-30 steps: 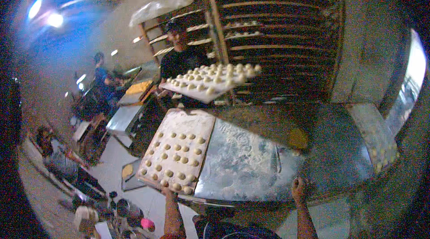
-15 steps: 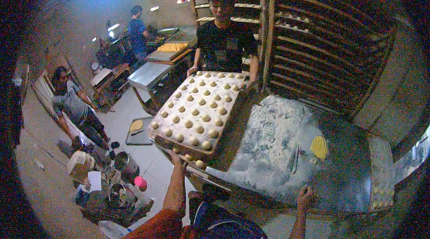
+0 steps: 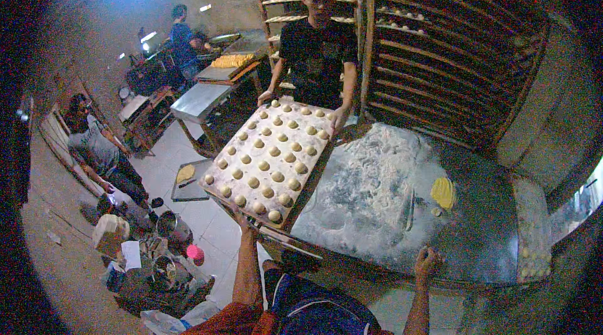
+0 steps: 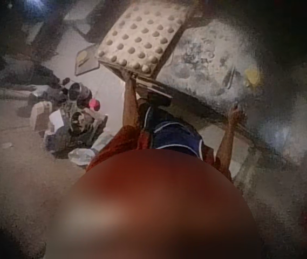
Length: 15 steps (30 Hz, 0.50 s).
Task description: The person shapes small dough balls into rings by hand and places them on a wooden board. They work alongside another person at a metal table in a bakery, repeatedly forming dough pieces and arranging them in rows.
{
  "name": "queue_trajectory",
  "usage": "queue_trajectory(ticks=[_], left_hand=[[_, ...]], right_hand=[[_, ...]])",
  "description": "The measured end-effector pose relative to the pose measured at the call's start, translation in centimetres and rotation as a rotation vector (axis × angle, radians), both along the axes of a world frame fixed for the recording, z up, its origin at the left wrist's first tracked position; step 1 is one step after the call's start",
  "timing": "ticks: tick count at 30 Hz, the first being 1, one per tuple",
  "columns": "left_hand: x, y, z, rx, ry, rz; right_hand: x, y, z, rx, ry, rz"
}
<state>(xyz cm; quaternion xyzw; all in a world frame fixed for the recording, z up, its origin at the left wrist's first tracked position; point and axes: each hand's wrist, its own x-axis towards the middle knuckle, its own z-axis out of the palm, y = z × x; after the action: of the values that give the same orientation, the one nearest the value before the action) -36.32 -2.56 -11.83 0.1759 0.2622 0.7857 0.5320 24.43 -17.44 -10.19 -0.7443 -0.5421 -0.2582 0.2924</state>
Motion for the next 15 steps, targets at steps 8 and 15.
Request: queue_trajectory(ticks=[8, 15], left_hand=[[-0.8, 1.5, -2.4, -0.555, 0.163, 0.201], [2.8, -1.6, 5.5, -0.390, 1.226, 0.901]], right_hand=[[-0.7, -0.2, 0.5, -0.040, -0.032, -0.042], [-1.9, -0.8, 3.2, -0.096, 0.164, -0.015]])
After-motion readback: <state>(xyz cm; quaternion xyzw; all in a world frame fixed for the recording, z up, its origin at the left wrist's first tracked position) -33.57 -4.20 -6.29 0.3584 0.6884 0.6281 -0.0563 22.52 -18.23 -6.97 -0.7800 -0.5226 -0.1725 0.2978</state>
